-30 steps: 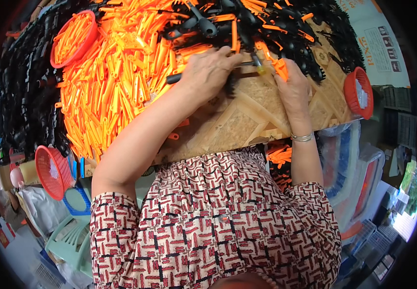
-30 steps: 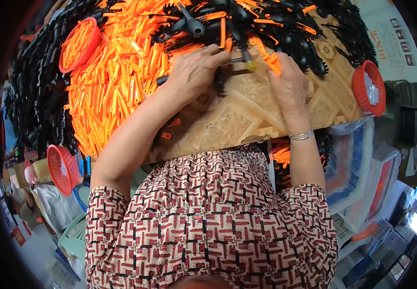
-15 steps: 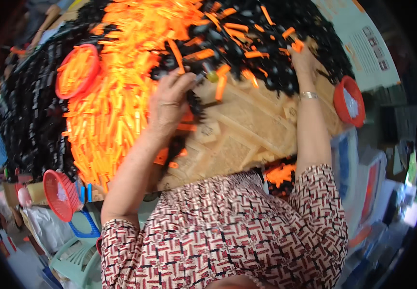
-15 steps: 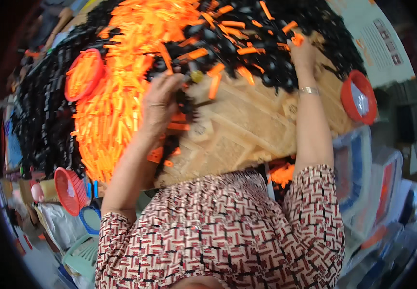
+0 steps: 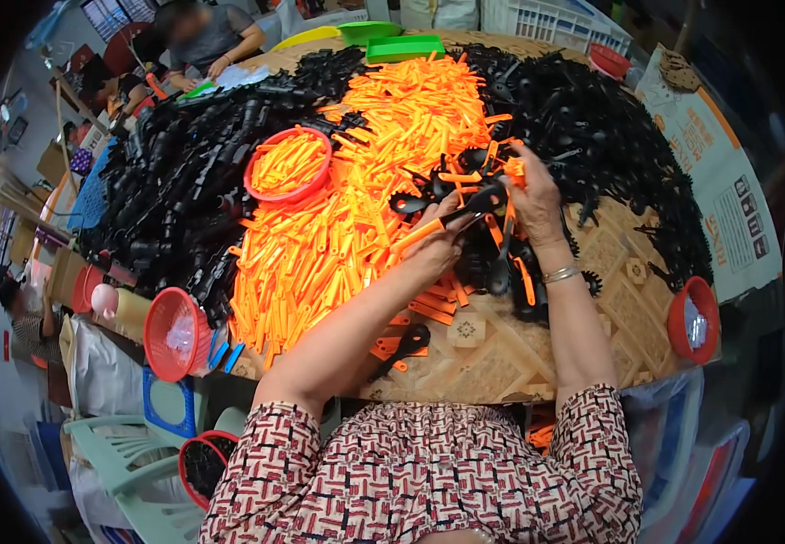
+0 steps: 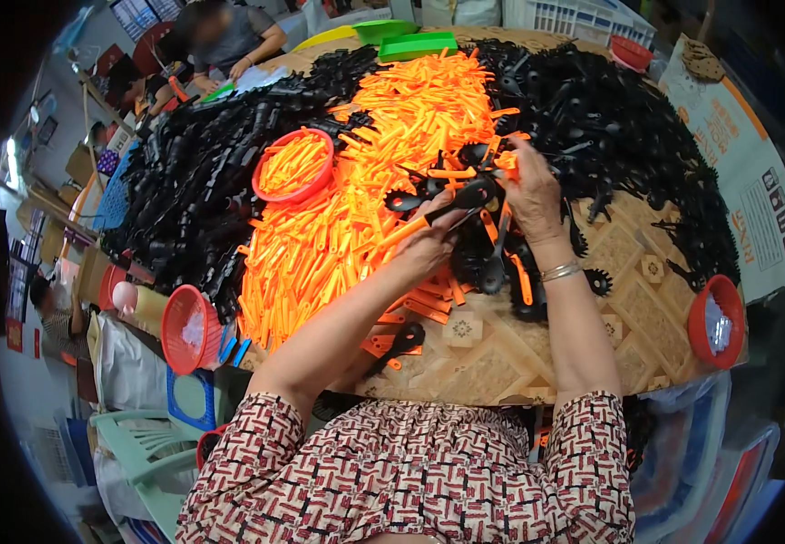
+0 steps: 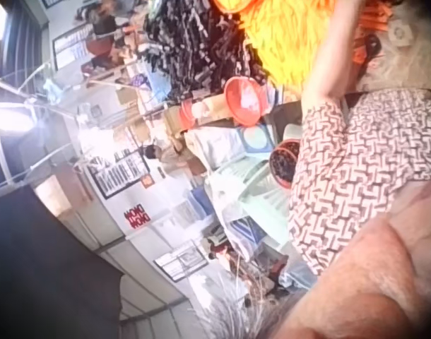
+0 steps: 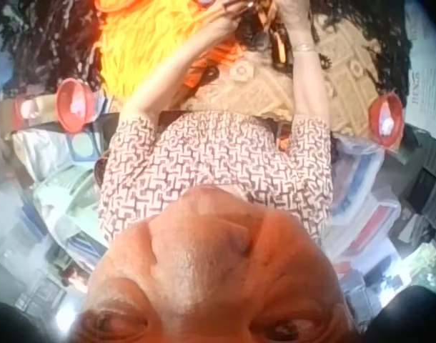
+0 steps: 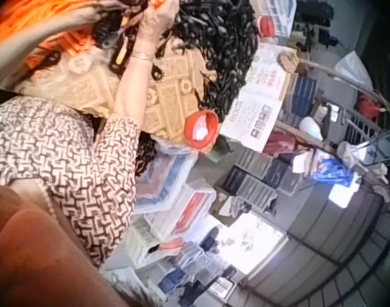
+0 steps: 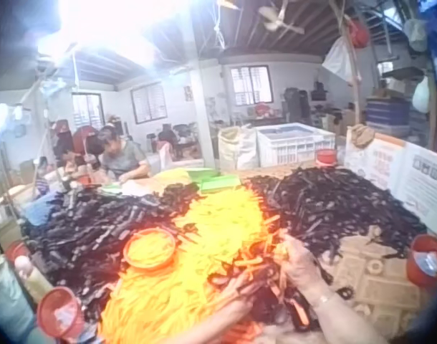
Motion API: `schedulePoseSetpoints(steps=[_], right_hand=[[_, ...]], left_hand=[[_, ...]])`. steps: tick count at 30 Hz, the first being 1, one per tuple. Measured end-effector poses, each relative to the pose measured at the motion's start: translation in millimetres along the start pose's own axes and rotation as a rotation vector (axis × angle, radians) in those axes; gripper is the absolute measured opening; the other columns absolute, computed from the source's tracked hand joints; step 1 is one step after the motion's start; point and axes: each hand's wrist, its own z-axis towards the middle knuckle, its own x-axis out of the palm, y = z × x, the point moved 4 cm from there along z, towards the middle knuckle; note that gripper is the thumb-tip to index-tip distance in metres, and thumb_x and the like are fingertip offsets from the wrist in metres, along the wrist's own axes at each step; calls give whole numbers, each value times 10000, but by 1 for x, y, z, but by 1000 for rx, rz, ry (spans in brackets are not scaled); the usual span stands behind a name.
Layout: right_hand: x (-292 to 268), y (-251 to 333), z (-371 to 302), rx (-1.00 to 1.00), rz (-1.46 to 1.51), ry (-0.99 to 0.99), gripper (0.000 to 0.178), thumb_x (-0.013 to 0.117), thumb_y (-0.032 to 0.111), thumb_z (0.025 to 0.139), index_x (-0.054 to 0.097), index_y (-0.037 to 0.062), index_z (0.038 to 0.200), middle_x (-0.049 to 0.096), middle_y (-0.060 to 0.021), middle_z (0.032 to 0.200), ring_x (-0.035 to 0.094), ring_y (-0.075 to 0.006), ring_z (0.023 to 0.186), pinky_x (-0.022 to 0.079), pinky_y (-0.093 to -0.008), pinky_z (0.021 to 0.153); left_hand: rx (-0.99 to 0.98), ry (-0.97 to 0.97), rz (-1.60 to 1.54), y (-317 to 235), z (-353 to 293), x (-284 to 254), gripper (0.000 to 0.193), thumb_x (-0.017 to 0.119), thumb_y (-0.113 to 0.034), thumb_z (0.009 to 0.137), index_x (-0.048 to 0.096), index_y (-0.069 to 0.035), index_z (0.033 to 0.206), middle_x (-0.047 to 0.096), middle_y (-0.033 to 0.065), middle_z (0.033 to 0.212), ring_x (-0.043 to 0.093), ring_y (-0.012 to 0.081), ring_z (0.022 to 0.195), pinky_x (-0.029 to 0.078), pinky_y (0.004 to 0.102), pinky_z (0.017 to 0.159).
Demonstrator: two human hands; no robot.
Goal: The person assembles orange and black plastic components at a wooden workbench. They repeatedly pick up an orange handle and a black head, fit them together, and use a hammer to secure the connection. The person then places the finished items on the table and repeats the process with new parts.
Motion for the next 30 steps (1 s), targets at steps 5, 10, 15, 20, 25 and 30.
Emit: schedulePoseSetpoints(steps=[5,10,15,20,25,30], right_hand=[[-77,7,-15,0,-158,-82,239,704,88,894,629,40,1116,692,-171,1100,668,-389,994,537,-444,817],[-132,1,-110,237,-202,412,189,614,42,851,628,42,1039,650,-212,891,625,-444,833,479,-497,713],[-141,6,-212,225,-218,540,238,594,20,791,614,41,1027,593,-198,902,585,-414,892,464,-490,730],[-126,17,-206,199,-266,405,225,654,59,787,581,25,997,544,-176,955,547,-385,958,452,-482,793],[-124,2,-187,258,-342,429,312,715,99,775,596,18,1051,545,-162,1066,512,-375,1070,422,-498,931],[-121,-25,-178,80,-335,372,350,670,47,775,619,27,1121,573,-148,1152,522,-361,1149,419,-465,981]], left_hand=[[-11,190,584,12,26,15,451,673,-132,924,612,-172,1369,727,128,1034,705,304,920,564,378,788],[-402,416,-414,31,20,4,346,704,-212,951,653,-103,1275,727,59,881,699,140,680,514,279,565],[-760,537,-645,-4,17,11,216,721,-149,921,632,-67,1100,752,120,933,710,153,615,452,224,463],[-509,439,-385,-24,3,36,429,792,-166,842,558,-90,1194,695,80,919,699,228,726,500,334,555],[-2,298,321,-61,-10,55,712,849,-280,737,508,-150,1349,519,179,1201,673,395,936,556,501,763],[53,253,576,-38,25,72,555,703,-168,805,558,-224,1338,543,210,1191,697,382,900,566,507,701]])
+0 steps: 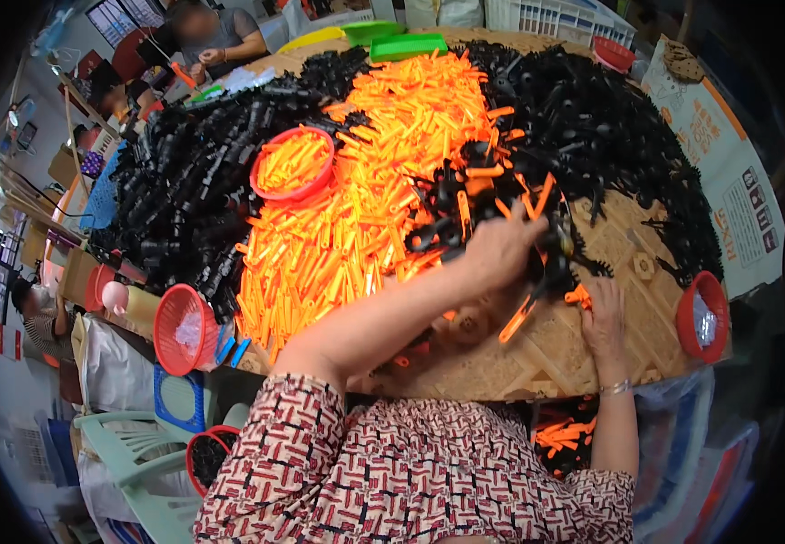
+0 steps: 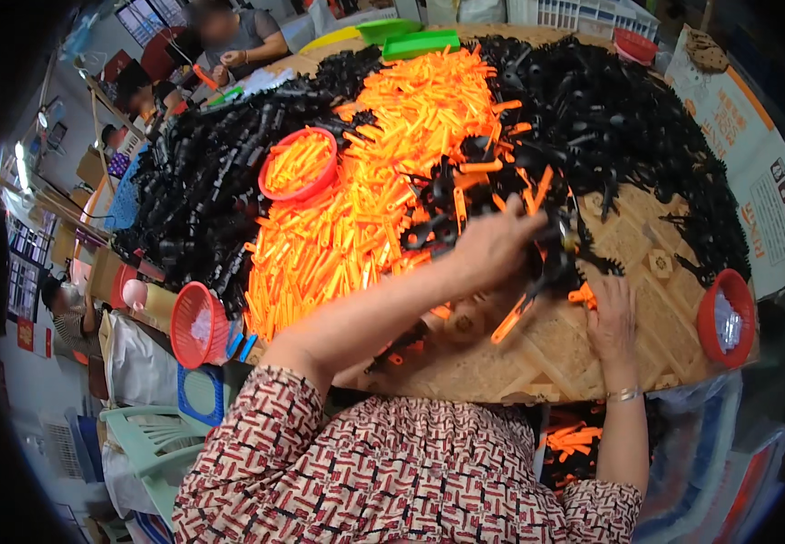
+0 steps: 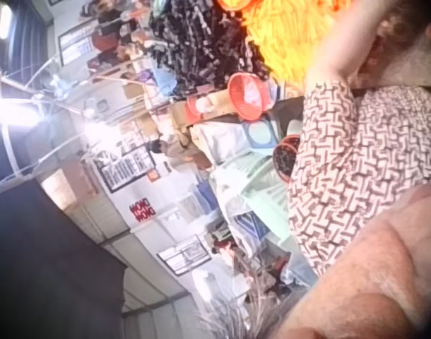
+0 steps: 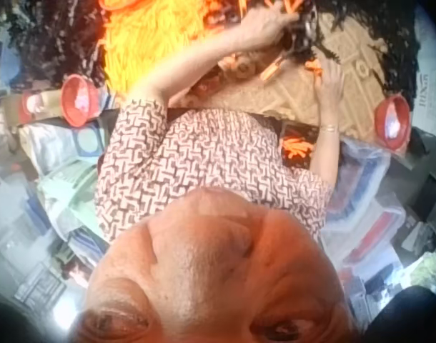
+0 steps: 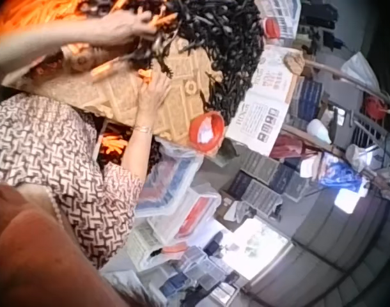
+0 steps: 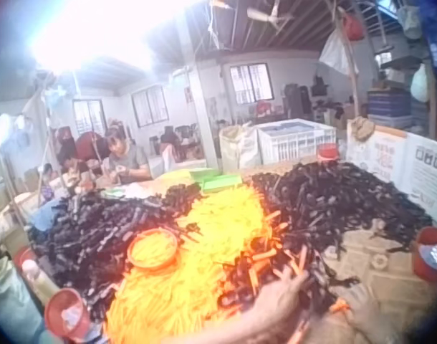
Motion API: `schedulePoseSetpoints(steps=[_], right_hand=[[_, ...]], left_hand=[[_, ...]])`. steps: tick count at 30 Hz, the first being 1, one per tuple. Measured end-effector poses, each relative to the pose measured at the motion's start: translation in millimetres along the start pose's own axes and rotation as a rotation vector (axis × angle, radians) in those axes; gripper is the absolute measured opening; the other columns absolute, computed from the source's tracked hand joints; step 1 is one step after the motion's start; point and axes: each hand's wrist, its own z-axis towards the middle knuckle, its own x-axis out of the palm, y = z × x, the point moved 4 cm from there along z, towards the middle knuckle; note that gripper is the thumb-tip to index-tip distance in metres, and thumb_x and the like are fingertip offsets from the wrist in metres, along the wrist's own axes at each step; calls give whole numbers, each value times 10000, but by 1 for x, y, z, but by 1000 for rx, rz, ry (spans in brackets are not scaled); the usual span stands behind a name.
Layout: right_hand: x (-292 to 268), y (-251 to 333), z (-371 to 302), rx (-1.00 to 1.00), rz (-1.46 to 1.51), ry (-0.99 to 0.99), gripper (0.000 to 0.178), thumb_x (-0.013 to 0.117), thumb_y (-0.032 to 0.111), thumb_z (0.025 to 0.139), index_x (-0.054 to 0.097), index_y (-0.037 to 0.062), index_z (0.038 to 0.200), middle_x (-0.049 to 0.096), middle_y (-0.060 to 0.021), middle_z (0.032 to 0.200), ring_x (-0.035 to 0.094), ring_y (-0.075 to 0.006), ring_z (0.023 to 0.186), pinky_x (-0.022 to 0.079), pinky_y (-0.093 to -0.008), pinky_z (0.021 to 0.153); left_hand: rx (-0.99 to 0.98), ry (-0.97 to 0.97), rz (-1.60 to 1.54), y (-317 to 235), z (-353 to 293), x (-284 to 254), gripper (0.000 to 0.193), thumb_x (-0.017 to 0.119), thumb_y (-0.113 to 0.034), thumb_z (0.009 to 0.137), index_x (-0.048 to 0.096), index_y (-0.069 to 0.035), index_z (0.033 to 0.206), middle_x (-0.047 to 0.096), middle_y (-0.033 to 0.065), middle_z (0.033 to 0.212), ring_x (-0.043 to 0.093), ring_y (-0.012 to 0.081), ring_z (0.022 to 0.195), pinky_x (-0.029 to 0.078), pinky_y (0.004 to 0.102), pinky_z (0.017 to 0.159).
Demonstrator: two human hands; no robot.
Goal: The person assembles orange and black plastic components at a wooden workbench. They repeatedly pick up an orange handle and a black head, fit them together, and use a hammer to secure the connection. The person then places the finished items on the table and repeats the process with new parts.
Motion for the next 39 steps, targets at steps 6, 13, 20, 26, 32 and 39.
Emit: schedulePoseSetpoints(steps=[6,13,20,26,32,39], right_hand=[[-4,-2,0,-72,101,88,392,664,46,762,658,61,1154,609,-116,1170,552,-334,1167,413,-440,1013],[-9,-20,-12,-19,204,190,486,611,31,753,655,69,1235,617,-91,1309,534,-298,1289,375,-417,1092],[-26,-8,10,-137,-118,90,434,628,-36,763,655,43,1189,645,-118,1228,589,-317,1173,428,-435,1032],[-20,74,32,-166,84,36,313,631,-19,812,665,32,1119,666,-111,1124,630,-302,1052,480,-420,925],[28,118,45,-441,84,158,308,601,43,891,623,73,1196,617,-92,1230,635,-292,1042,500,-377,870],[49,99,67,-451,274,191,308,631,16,876,605,66,1180,615,-78,1174,657,-293,1014,549,-398,842]], left_hand=[[-133,-89,45,71,80,-34,423,756,-326,785,744,-180,1182,743,174,1051,714,349,1022,576,452,896],[-186,64,-497,102,32,-63,534,805,-279,861,657,-111,1346,590,-13,747,535,72,629,433,229,539],[-501,-36,-845,104,-77,-91,306,712,-257,955,679,-43,1170,503,-58,708,438,33,588,312,217,492],[-764,-175,-868,96,-204,-71,209,681,-201,986,703,-47,1125,498,-74,669,436,18,557,318,209,493],[-574,-34,-401,57,-266,-51,246,766,-215,904,731,-98,1118,643,117,707,647,229,629,504,345,615],[-444,-70,-132,43,-254,-36,263,767,-202,866,702,-108,1104,723,131,821,714,306,721,540,401,626]])
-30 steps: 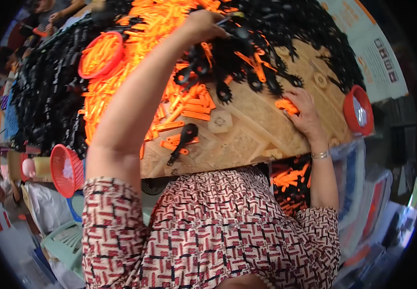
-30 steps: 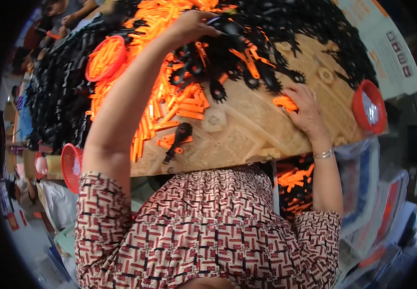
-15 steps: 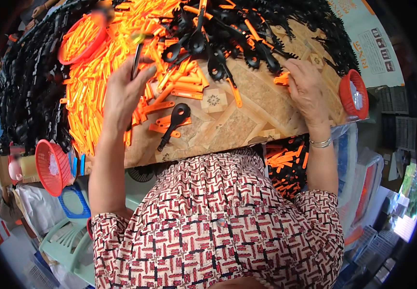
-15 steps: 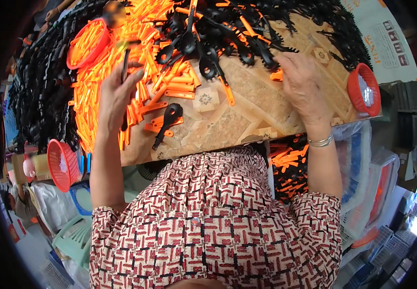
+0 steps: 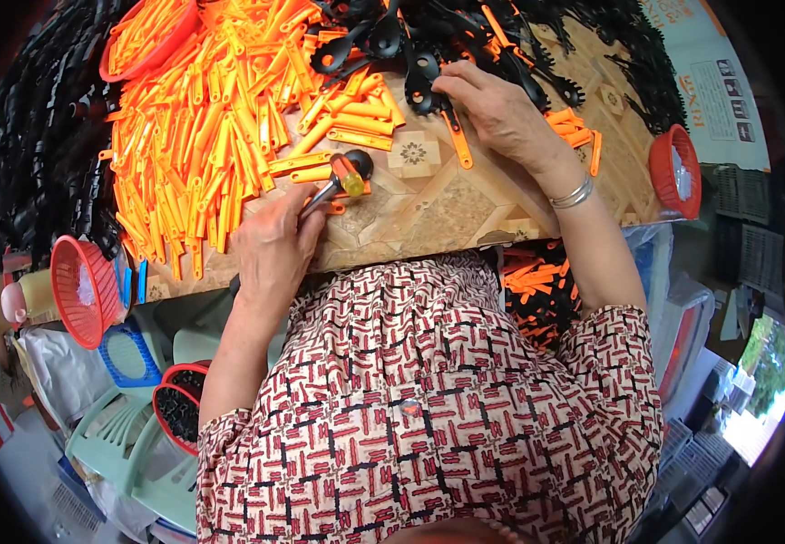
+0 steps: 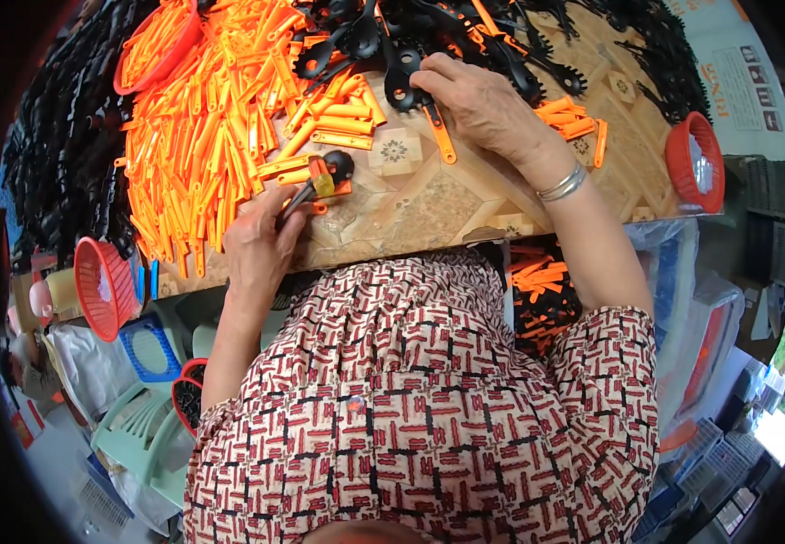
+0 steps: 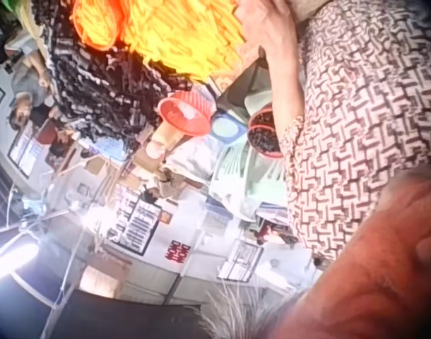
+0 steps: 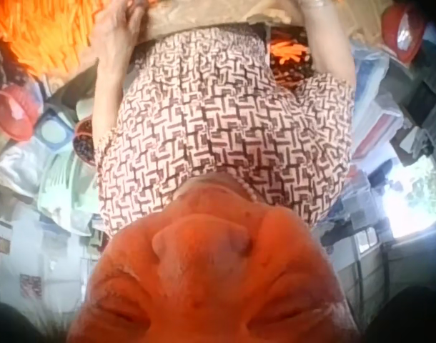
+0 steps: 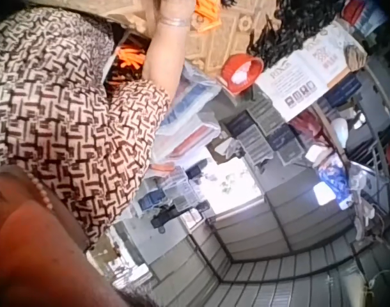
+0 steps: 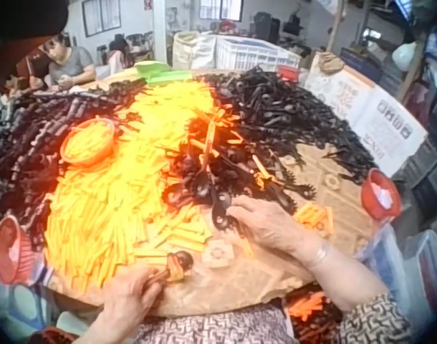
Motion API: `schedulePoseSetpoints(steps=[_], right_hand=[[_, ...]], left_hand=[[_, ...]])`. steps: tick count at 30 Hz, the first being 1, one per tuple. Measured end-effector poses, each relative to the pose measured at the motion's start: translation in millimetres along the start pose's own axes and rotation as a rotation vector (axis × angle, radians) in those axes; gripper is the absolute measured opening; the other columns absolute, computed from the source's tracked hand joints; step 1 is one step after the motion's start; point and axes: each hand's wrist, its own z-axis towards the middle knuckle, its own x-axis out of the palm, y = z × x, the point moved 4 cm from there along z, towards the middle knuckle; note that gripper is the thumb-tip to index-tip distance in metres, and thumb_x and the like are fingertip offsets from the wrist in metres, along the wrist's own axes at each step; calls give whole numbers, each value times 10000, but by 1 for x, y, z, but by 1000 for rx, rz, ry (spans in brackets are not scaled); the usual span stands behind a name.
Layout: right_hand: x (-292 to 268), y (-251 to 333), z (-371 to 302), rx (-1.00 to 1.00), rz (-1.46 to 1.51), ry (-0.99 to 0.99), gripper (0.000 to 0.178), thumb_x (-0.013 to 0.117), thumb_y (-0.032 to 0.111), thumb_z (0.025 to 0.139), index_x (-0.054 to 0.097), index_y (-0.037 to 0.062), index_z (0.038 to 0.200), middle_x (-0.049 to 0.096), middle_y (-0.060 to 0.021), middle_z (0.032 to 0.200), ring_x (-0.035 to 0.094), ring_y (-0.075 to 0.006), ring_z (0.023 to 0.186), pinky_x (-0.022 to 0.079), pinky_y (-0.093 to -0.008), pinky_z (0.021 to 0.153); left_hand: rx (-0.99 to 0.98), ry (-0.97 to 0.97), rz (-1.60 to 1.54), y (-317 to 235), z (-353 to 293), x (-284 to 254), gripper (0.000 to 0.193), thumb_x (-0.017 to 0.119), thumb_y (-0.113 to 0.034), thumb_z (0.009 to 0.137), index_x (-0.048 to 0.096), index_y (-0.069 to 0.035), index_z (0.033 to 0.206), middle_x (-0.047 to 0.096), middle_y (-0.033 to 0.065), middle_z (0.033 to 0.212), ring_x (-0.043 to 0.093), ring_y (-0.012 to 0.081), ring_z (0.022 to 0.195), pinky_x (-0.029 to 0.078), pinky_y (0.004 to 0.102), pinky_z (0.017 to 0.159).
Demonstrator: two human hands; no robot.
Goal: The person assembles orange and black plastic components at a wooden workbench. They repeatedly pick up an orange handle and a black head, fit them together, and use a hammer to secure the connection. The person then places the finished items on the table and repeats the process with new parts.
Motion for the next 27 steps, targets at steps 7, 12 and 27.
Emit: schedulePoseSetpoints(steps=[7,12,27], right_hand=[[6,1,2,-127,-111,74,181,668,67,845,663,110,1021,611,-52,1130,641,-247,999,516,-354,816],[-7,28,-1,-218,-146,-74,206,720,122,785,693,138,989,631,-22,1202,597,-227,1054,470,-380,863],[-20,22,16,91,416,-629,148,700,34,933,735,24,1077,737,-90,1122,680,-180,1024,507,-301,945]], left_hand=[[-35,-87,61,16,54,-4,217,749,-204,899,733,-76,1074,693,104,749,677,247,660,498,371,610],[-264,-207,-553,45,60,-19,230,755,-198,943,743,-31,1101,537,-71,717,464,22,678,396,223,597],[-208,-114,-225,37,34,-29,205,708,-88,927,729,-10,1115,683,81,923,665,137,864,503,283,770]])
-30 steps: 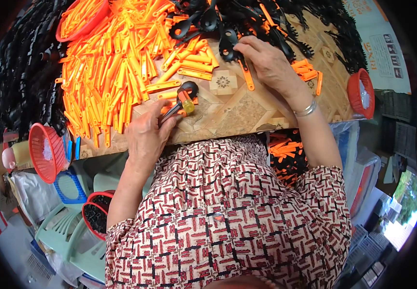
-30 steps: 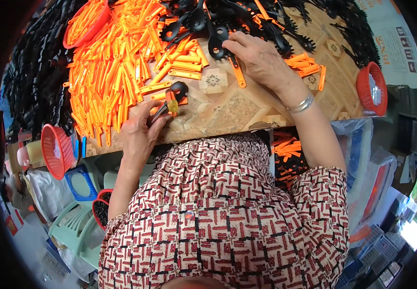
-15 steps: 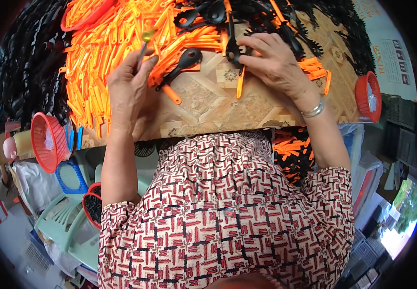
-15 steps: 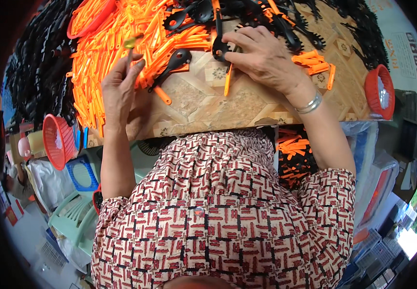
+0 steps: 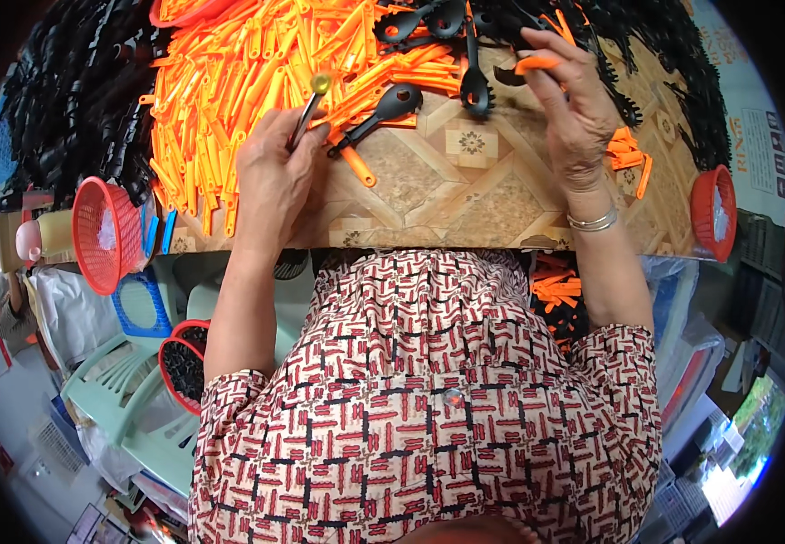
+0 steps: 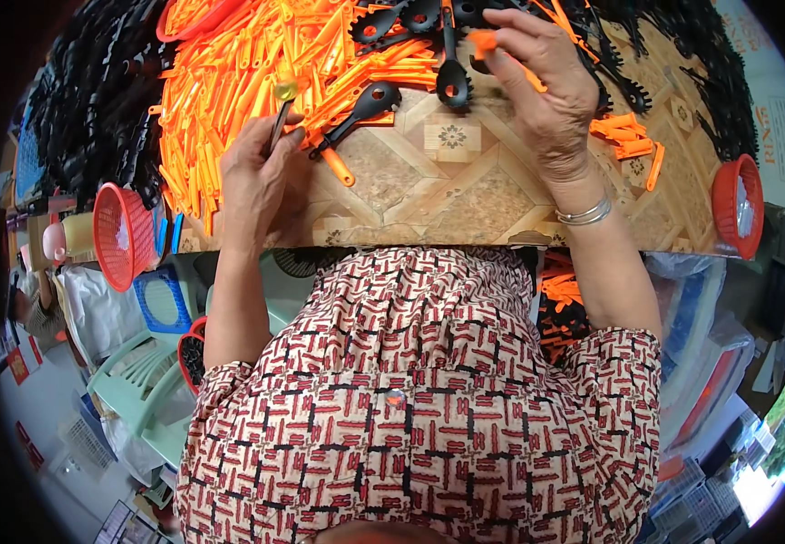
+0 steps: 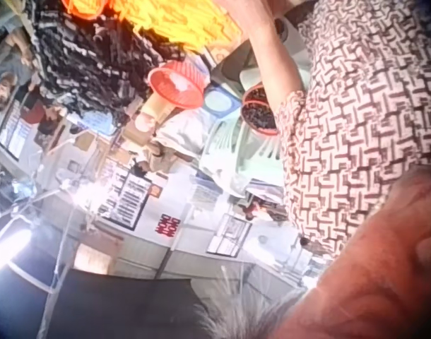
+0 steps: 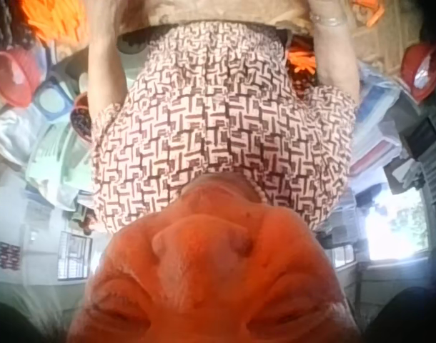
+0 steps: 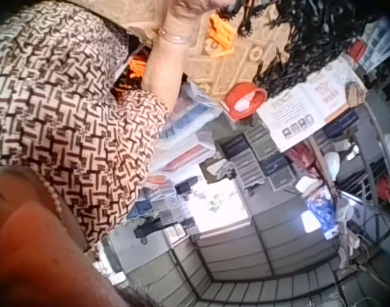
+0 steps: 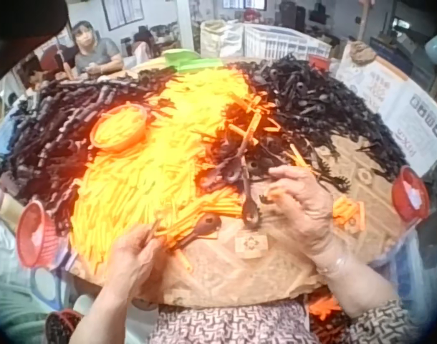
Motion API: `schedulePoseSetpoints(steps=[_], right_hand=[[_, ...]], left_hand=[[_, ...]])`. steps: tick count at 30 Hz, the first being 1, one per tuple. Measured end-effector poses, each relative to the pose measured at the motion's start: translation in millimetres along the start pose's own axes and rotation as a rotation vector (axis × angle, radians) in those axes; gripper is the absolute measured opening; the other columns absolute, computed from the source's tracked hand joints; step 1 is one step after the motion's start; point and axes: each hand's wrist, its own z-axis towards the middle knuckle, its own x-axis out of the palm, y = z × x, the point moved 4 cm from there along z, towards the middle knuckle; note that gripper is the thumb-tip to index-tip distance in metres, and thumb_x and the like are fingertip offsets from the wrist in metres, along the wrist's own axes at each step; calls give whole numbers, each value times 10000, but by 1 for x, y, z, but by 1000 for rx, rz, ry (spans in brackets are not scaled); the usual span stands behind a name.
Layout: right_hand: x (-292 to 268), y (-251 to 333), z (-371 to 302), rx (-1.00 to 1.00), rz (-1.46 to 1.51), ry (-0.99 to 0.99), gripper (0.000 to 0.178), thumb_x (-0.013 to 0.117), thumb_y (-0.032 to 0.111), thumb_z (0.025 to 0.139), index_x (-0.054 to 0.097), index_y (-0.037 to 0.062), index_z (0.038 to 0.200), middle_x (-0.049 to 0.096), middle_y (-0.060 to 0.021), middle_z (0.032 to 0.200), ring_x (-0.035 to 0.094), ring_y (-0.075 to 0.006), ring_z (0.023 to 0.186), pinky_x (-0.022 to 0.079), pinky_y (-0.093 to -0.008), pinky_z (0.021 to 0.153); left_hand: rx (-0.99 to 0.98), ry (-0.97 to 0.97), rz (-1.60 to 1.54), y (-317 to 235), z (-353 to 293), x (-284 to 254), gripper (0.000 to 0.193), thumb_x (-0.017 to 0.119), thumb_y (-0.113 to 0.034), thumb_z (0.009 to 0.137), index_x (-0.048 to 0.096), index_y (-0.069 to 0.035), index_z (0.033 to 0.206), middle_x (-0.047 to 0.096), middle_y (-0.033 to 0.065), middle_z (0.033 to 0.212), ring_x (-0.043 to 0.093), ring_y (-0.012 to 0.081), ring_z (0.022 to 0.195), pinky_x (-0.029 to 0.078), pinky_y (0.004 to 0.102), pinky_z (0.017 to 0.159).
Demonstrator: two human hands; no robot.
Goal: The person assembles orange and black plastic components at a wooden workbench. They repeatedly pick up an orange handle and a black head, fit them together, and use a hammer to secure the connection. The person then places the finished items on the table and repeats the process with new parts.
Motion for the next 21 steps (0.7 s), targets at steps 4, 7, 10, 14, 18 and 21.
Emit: schedulePoseSetpoints(steps=[4,7,10,14,18,21], right_hand=[[-2,3,-8,369,475,-113,172,647,64,996,674,-15,1146,748,-79,1034,691,-130,965,535,-269,912],[-6,15,-32,629,583,-5,154,655,90,998,672,-19,1104,749,-74,991,699,-136,904,553,-269,850],[-10,40,-54,552,60,238,197,726,102,930,657,0,1083,741,-72,927,697,-157,814,549,-293,774],[-12,61,-74,331,-395,467,298,786,110,819,656,36,1076,685,-97,892,659,-266,809,515,-371,750],[-7,65,-94,326,-565,504,277,779,120,793,654,57,1033,629,-105,920,605,-306,901,480,-420,807],[-3,69,-96,350,-608,534,277,772,113,796,654,60,1041,624,-101,939,603,-300,918,480,-416,813]], left_hand=[[126,68,122,-9,6,15,240,735,-154,907,726,-22,1108,611,99,855,617,183,785,486,318,750],[135,64,112,-2,7,21,248,751,-147,905,720,-10,1109,626,68,830,588,141,756,487,295,732],[-23,23,-39,10,10,17,254,771,-144,906,716,5,1104,646,17,794,570,75,746,481,243,703],[-121,56,-39,0,21,8,252,782,-197,904,724,-38,1090,563,-12,724,480,53,673,417,234,612],[107,32,-32,-35,45,21,217,760,-208,903,729,-64,1061,535,27,685,511,108,637,422,287,598],[442,-41,127,-45,71,43,243,758,-210,883,723,-48,1061,600,93,743,599,229,678,474,368,656]])
